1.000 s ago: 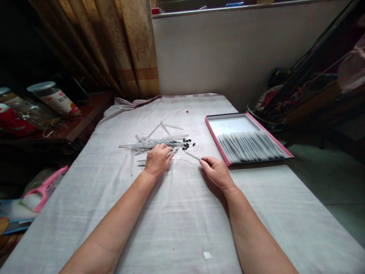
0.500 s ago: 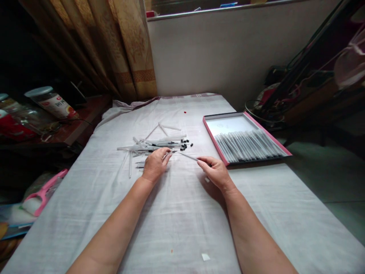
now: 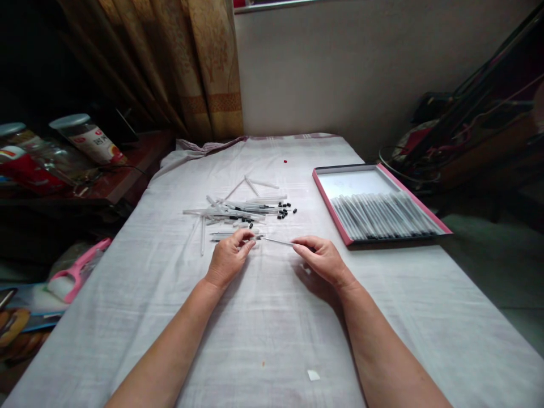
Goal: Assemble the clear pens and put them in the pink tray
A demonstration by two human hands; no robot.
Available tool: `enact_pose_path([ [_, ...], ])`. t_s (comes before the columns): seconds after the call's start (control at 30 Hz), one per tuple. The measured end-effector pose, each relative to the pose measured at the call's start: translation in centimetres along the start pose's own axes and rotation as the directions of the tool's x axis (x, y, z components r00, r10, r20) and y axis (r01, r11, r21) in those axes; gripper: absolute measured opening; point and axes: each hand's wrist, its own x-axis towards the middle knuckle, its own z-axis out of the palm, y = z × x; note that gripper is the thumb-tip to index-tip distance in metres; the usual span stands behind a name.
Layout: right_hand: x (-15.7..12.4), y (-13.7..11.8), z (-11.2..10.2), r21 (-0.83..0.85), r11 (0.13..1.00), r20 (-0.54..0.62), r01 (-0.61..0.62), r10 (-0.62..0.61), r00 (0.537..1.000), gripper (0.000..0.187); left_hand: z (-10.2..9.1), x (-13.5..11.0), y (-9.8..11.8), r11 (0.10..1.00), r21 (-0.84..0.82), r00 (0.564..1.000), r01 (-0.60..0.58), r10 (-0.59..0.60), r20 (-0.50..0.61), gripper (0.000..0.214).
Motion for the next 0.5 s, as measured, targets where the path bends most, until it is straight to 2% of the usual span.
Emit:
enact_pose_path([
  [0.23,-0.1,0.1,-0.2,-0.058,0.998,0.095,0.037,-0.032,0.995,0.026,0.3,-0.6,-0.2,0.997,-0.026,0.998,-0.067,0.068,0.019,0.014],
  [0.4,-0.1,-0.1,-0.5,-0.054,0.998,0.223,0.017,-0.005,0.975,0.026,1.0,-1.6,-0.5,0.964,-0.252,0.995,0.080,-0.063,0.073,0.018],
  [0.5,-0.1,-0.3,-0.4,-0.027,1.000,0.261,-0.001,0.008,0.965,0.025,1.2,-2.1,-0.7,0.939,-0.321,0.991,0.124,-0.099,0.095,0.019],
])
